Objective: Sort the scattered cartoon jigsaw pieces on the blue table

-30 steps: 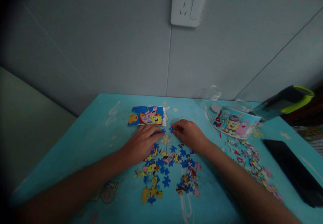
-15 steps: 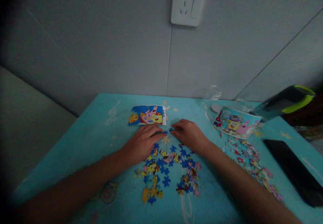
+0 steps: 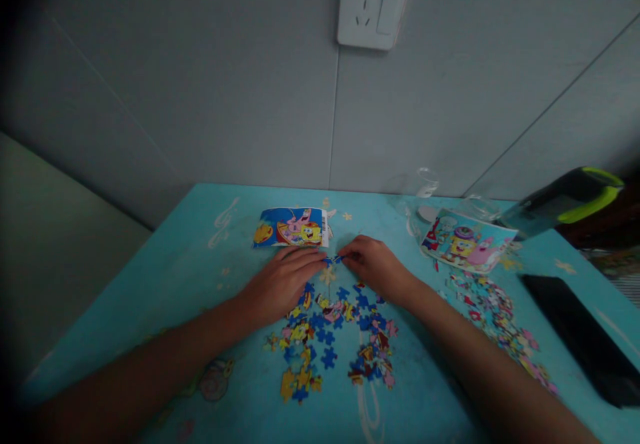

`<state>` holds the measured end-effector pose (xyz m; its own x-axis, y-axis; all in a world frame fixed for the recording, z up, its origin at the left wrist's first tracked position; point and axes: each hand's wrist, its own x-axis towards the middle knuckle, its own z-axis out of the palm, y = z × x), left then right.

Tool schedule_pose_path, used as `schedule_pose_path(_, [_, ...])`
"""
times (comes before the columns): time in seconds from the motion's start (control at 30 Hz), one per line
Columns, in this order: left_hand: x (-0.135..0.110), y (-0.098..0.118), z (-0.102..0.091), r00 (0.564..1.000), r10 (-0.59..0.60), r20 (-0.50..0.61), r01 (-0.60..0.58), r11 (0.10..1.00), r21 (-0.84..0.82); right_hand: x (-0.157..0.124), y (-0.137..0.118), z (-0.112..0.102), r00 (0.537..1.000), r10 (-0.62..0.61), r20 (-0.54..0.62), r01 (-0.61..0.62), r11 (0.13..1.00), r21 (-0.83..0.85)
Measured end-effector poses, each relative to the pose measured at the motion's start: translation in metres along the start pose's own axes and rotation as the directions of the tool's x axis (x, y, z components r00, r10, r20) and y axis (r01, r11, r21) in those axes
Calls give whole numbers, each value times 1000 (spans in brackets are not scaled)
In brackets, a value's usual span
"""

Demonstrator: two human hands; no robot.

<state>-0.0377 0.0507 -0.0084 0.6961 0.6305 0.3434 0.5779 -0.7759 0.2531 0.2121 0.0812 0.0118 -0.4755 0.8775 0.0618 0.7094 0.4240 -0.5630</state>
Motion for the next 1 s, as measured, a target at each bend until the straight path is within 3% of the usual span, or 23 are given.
schedule_pose_path(0.67, [-1, 1, -1, 1000, -5, -19, 5, 1000, 3, 1, -2, 0, 998, -30, -51, 25, 996, -87])
schedule_pose_path(0.83, [-1, 0, 0, 1000, -18, -21, 18, 1000, -13, -2, -7, -15, 997, -13, -76, 5, 995, -104])
schedule_pose_path(1.0, [-3, -2, 3, 999, -24, -41, 23, 999, -23, -29, -14, -29, 991, 1, -132, -7, 999, -48])
